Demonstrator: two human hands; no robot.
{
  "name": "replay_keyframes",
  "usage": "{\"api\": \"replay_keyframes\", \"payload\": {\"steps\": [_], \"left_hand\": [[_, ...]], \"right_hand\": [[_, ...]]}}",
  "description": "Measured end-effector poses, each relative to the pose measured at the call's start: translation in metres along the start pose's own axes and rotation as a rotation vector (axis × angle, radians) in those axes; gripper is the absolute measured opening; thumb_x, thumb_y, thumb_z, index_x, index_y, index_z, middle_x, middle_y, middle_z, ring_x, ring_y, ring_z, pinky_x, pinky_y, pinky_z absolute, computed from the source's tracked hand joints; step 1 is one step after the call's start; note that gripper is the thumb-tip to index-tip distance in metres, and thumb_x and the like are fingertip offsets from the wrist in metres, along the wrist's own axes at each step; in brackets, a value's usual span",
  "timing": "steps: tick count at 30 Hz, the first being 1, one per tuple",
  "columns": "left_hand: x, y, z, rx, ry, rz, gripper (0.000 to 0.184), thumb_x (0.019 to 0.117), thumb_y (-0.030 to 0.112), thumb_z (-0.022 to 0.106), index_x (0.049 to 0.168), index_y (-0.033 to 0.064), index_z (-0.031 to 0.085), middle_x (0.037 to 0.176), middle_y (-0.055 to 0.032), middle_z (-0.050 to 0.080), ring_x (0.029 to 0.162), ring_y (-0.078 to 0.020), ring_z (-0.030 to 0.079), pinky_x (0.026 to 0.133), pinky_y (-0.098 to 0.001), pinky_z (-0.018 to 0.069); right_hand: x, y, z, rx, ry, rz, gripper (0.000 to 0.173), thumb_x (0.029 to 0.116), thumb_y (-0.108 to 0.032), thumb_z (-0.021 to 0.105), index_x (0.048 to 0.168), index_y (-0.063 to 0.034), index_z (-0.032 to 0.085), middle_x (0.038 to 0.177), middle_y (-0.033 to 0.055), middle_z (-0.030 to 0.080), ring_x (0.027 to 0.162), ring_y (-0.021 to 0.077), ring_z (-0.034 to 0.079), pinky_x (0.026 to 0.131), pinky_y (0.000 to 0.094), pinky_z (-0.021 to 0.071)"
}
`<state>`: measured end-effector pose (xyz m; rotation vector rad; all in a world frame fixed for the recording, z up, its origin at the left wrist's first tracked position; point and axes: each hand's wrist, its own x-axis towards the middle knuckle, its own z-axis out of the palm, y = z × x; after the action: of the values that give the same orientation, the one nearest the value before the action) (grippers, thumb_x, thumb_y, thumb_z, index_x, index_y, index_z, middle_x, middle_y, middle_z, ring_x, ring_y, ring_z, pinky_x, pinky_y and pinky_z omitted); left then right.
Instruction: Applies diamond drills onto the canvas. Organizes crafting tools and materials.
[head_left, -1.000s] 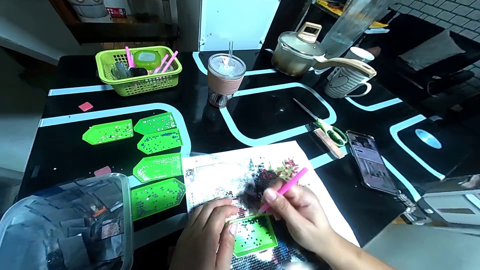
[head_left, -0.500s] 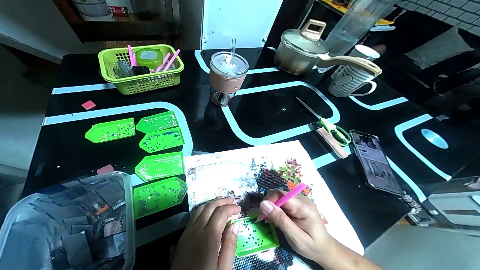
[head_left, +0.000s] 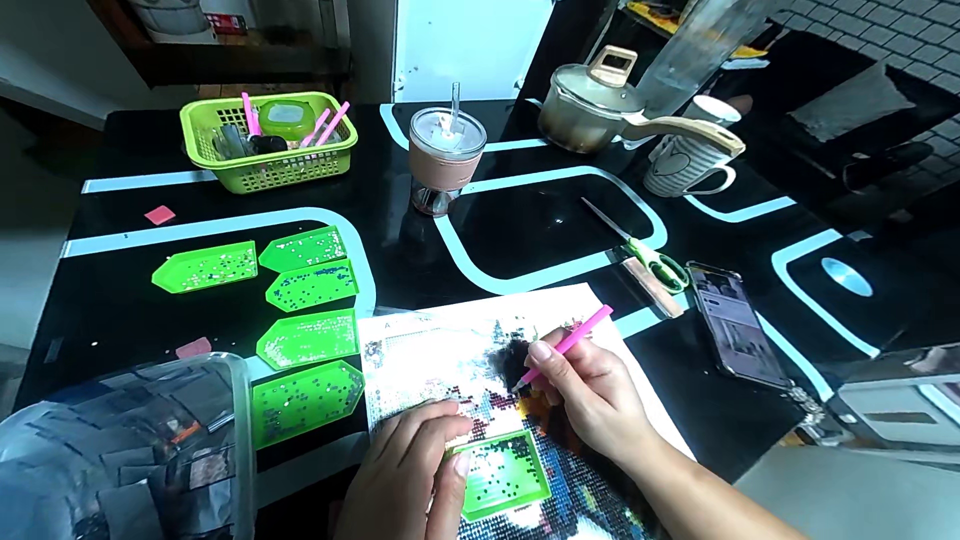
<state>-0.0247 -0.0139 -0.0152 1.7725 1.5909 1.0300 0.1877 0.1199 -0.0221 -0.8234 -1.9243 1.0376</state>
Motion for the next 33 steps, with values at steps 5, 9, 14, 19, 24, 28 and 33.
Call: {"api": "replay_keyframes", "payload": {"steps": [5, 9, 14, 19, 24, 28, 33], "left_hand": [[0.0, 0.0, 0.0, -0.002, -0.001, 0.002, 0.029, 0.1053, 0.02, 0.048, 0.119, 0.0069, 0.07, 0.129, -0.012, 0.068, 0.124, -0.0222, 0.062, 0.104, -0.0368, 0.0495], [0.0, -0.001, 0.0, -0.009, 0.0, 0.001, 0.029, 0.1056, 0.02, 0.048, 0.12, 0.0073, 0.07, 0.13, -0.0114, 0.068, 0.124, -0.0212, 0.061, 0.104, -0.036, 0.0493], [0.0, -0.001, 0.0, 0.007, 0.005, 0.007, 0.028, 0.1052, 0.02, 0.048, 0.119, 0.0084, 0.07, 0.129, -0.0109, 0.068, 0.124, -0.0208, 0.062, 0.103, -0.0351, 0.0497], [0.0, 0.0, 0.0, 0.004, 0.01, 0.007, 0.029, 0.1054, 0.02, 0.048, 0.119, 0.0078, 0.07, 0.129, -0.011, 0.068, 0.123, -0.0212, 0.062, 0.103, -0.036, 0.0497], [0.0, 0.001, 0.0, -0.001, 0.009, -0.008, 0.03, 0.1057, 0.019, 0.046, 0.12, 0.008, 0.07, 0.13, -0.0104, 0.068, 0.124, -0.0208, 0.061, 0.104, -0.0352, 0.0492], [0.0, 0.001, -0.001, -0.006, -0.001, -0.017, 0.029, 0.1054, 0.02, 0.047, 0.12, 0.0084, 0.07, 0.131, -0.01, 0.068, 0.125, -0.0214, 0.061, 0.104, -0.0367, 0.0489], [0.0, 0.002, -0.002, -0.015, -0.006, -0.029, 0.029, 0.1047, 0.019, 0.048, 0.119, 0.0081, 0.07, 0.13, -0.0099, 0.067, 0.124, -0.0217, 0.062, 0.104, -0.038, 0.0496]], "right_hand": [[0.002, 0.001, 0.0, -0.022, -0.015, -0.025, 0.026, 0.1084, -0.024, 0.05, 0.089, -0.0128, 0.063, 0.069, -0.0072, 0.061, 0.059, -0.0021, 0.057, 0.055, 0.0127, 0.0475], [0.002, 0.0, 0.0, -0.04, -0.033, -0.031, 0.027, 0.1085, -0.025, 0.05, 0.088, -0.0125, 0.063, 0.068, -0.007, 0.06, 0.059, -0.0023, 0.056, 0.055, 0.0125, 0.0468], [0.001, -0.001, 0.0, -0.234, -0.061, -0.166, 0.031, 0.1096, -0.027, 0.048, 0.089, -0.0095, 0.063, 0.071, -0.0051, 0.058, 0.063, -0.0027, 0.056, 0.058, 0.0129, 0.0474], [-0.002, -0.007, -0.002, -0.345, -0.091, -0.239, 0.032, 0.1099, -0.029, 0.048, 0.091, -0.0072, 0.064, 0.071, -0.0021, 0.058, 0.065, -0.001, 0.055, 0.061, 0.0142, 0.047], [-0.01, -0.014, 0.002, -0.054, -0.09, -0.139, 0.032, 0.1104, -0.028, 0.048, 0.095, -0.0081, 0.067, 0.078, -0.0026, 0.065, 0.071, -0.0011, 0.061, 0.066, 0.0158, 0.0526], [-0.016, -0.02, 0.013, -0.052, -0.18, -0.215, 0.034, 0.1106, -0.028, 0.047, 0.093, -0.0052, 0.064, 0.078, 0.0037, 0.065, 0.075, 0.0054, 0.062, 0.075, 0.0223, 0.0515], [-0.016, -0.019, 0.018, -0.113, -0.198, -0.249, 0.034, 0.1105, -0.028, 0.046, 0.093, -0.0054, 0.064, 0.079, 0.0055, 0.066, 0.076, 0.0083, 0.063, 0.077, 0.0247, 0.0494]]}}
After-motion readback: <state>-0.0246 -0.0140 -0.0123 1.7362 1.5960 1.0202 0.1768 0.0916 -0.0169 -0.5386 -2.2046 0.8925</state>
